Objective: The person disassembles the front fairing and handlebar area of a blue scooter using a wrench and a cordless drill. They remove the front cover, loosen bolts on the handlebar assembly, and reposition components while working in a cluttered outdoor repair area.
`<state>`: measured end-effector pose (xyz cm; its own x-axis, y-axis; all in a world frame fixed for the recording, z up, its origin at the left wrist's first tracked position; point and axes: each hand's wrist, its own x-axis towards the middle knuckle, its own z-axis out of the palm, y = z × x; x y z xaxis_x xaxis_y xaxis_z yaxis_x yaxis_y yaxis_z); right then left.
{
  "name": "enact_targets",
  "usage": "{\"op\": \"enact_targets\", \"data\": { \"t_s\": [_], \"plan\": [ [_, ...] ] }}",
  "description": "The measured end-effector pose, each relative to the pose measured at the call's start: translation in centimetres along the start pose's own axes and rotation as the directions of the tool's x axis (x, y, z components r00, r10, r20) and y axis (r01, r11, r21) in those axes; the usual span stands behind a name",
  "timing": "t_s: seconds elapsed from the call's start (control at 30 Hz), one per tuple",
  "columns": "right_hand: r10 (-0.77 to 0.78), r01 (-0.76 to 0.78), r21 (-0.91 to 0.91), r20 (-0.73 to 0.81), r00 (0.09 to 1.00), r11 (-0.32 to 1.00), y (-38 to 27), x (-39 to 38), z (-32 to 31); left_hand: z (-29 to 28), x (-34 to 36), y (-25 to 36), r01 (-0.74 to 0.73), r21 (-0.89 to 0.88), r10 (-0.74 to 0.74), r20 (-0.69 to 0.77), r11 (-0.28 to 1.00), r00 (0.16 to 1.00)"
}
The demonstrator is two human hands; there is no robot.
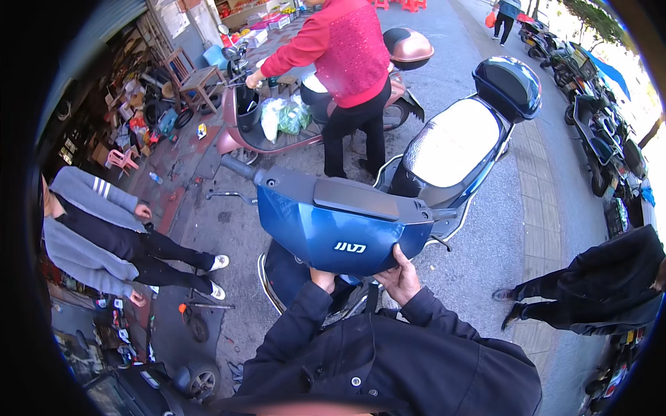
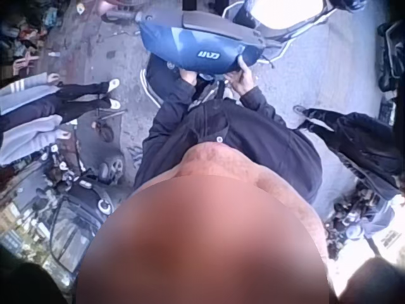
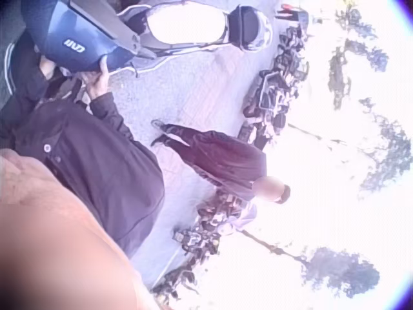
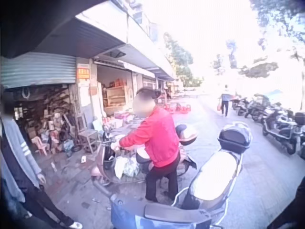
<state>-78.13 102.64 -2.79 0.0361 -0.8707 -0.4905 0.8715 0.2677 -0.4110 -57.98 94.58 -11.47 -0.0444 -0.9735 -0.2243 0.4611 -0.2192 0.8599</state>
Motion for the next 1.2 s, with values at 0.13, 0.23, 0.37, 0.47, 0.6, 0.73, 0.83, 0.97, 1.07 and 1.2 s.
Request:
{"op": "enact_targets", "data": {
  "t_s": [0.13, 0.23, 0.37, 0.47, 0.6, 0.73, 0.83, 0.97, 1.07, 1.2],
  "plan": [
    [0.015, -0.015, 0.028, 0.01, 1.0, 0.999, 0.1, 0.3, -0.1, 0.4, -1.3, 1.4, 0.042, -0.033, -0.043, -0.038, 0.999, 0.998],
    [0.004, -0.004, -0.001, -0.015, 1.0, 1.0, 0.3, 0.2, -0.1, -0.8, -4.2, 3.9, 0.16, 0.092, -0.16, -0.002, 0.983, 0.987],
    [-0.027, 0.026, -0.021, -0.011, 1.0, 0.999, 0.3, 0.3, -0.1, -3.4, -8.4, 4.8, 0.153, 0.292, -0.178, 0.061, 0.944, 0.982],
    [-0.044, 0.044, -0.044, 0.001, 0.999, 0.998, 0.4, 0.2, -0.2, -3.5, -12.6, 4.5, 0.158, 0.383, -0.254, 0.215, 0.91, 0.943],
    [-0.066, 0.066, 0.001, 0.0, 0.998, 0.998, 0.8, 1.1, 0.5, -2.1, -15.0, 2.1, -0.277, 0.672, -0.131, 0.49, 0.687, 0.862],
    [0.02, -0.013, -0.091, 0.081, 0.996, 0.996, 0.3, 2.1, -1.3, -0.7, -15.2, -5.4, -0.235, 0.713, -0.191, 0.463, 0.661, 0.866],
    [0.06, -0.058, -0.146, 0.009, 0.998, 0.988, -1.0, 1.1, -3.4, -0.8, -15.4, -14.8, -0.154, 0.779, -0.284, 0.394, 0.608, 0.874],
    [0.041, -0.008, -0.33, 0.093, 0.995, 0.944, -1.6, 1.9, -4.3, -3.2, -12.5, -27.9, 0.139, 0.797, -0.265, 0.028, 0.588, 0.964],
    [0.237, -0.21, -0.173, 0.156, 0.959, 0.962, -2.5, 3.2, -4.5, -4.6, -8.5, -32.7, 0.169, 0.781, -0.095, -0.14, 0.601, 0.986],
    [0.299, -0.235, -0.283, 0.208, 0.932, 0.93, -3.4, 4.2, -4.4, -9.1, -2.0, -42.4, 0.39, 0.62, -0.147, -0.407, 0.681, 0.902]
  ]
}}
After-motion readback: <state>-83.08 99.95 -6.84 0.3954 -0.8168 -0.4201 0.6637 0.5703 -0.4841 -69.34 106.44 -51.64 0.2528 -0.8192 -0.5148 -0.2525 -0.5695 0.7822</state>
